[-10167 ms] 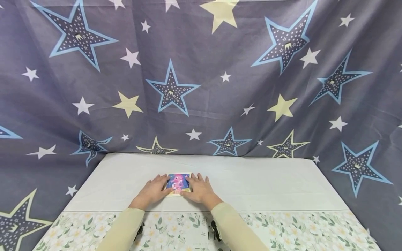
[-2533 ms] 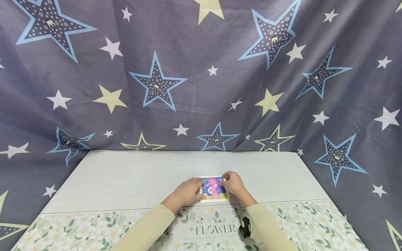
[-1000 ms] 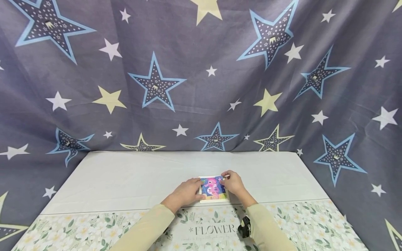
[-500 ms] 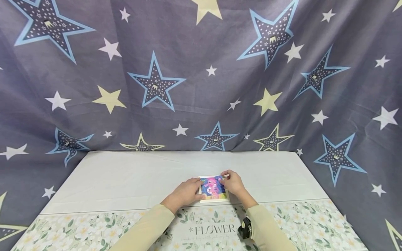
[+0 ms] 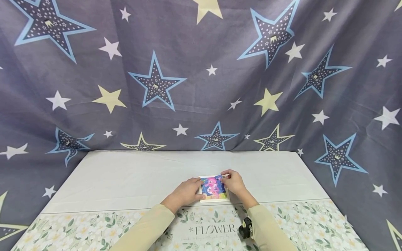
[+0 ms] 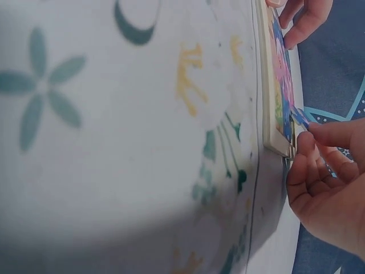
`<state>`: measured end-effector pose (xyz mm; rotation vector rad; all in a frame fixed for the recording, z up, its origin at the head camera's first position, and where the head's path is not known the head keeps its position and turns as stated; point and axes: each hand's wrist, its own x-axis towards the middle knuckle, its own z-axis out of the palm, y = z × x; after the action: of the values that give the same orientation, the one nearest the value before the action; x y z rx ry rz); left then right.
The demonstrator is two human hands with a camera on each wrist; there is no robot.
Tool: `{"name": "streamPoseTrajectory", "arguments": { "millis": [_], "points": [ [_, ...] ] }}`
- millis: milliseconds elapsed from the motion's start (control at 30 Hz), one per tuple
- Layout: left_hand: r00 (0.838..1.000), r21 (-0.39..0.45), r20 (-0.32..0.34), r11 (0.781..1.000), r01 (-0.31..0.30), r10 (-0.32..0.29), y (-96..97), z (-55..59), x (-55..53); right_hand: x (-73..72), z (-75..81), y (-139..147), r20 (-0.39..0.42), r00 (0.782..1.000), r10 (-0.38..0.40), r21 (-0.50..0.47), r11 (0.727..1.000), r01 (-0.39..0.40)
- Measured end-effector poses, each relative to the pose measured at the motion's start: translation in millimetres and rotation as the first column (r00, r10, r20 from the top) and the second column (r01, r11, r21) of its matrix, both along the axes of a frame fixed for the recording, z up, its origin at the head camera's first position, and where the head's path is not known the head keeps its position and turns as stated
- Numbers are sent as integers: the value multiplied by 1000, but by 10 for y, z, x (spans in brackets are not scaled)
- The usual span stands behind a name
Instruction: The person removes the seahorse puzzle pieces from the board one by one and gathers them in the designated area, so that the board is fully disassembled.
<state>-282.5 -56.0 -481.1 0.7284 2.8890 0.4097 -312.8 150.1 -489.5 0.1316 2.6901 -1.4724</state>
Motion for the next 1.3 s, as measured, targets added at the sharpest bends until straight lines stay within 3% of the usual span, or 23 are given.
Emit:
{"name": "streamPoseTrajectory", "arguments": {
  "millis": [600,1300],
  "points": [
    [1000,-19,-24,1000,-5,5,0,-1,-1,3,9,101,-3,1000,-26,-82,996,26],
    [997,-16,-77,1000,22,-23,-42,18,-11,-2,3,192,-3,998,-59,-89,994,59]
  ]
}}
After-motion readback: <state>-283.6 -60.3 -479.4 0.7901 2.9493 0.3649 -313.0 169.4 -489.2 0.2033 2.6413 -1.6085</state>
